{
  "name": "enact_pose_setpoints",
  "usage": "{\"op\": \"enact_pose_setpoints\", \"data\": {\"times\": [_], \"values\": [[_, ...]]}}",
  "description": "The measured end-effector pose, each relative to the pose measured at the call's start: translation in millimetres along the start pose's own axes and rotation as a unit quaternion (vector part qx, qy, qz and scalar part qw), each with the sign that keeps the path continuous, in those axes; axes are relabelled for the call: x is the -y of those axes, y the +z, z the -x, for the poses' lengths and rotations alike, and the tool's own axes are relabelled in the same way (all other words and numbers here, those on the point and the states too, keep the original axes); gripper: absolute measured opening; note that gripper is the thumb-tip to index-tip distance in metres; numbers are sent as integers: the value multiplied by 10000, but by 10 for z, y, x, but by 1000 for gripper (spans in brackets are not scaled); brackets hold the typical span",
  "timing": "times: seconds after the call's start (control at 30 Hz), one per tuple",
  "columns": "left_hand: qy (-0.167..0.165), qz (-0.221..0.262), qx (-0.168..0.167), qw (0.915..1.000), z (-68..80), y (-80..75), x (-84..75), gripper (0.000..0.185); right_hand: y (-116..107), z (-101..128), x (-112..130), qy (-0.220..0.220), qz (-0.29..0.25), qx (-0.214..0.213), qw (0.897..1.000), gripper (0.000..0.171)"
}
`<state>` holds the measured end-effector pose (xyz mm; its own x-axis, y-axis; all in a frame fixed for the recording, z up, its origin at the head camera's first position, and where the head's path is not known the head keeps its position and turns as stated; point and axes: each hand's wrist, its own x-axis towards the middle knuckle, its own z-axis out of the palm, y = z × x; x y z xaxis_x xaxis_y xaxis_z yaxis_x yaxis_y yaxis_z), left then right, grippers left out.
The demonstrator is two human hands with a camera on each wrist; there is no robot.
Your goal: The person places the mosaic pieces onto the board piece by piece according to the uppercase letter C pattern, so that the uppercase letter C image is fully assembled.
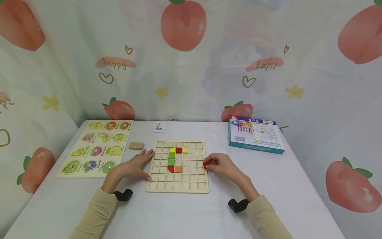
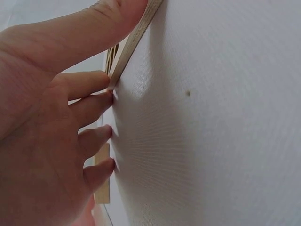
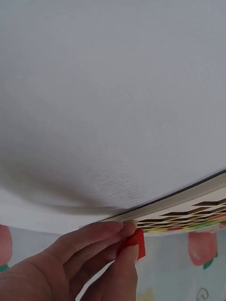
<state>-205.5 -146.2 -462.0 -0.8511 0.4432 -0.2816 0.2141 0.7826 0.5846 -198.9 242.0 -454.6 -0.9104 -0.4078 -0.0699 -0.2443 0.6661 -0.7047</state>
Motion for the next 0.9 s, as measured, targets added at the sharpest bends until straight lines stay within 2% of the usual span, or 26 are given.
{"op": "enact_pose_setpoints", "data": {"times": [0.27,0.53,0.9], "values": [[0,-32,35,10000,13,-17,-40,108,100,-100,108,-78,-175,67,9998,11],[25,-30,55,10000,5,-14,-36,109,244,-197,211,-27,-596,307,9978,7],[71,-35,57,10000,10,-17,-20,109,400,-309,371,-119,-271,295,9991,5]]}}
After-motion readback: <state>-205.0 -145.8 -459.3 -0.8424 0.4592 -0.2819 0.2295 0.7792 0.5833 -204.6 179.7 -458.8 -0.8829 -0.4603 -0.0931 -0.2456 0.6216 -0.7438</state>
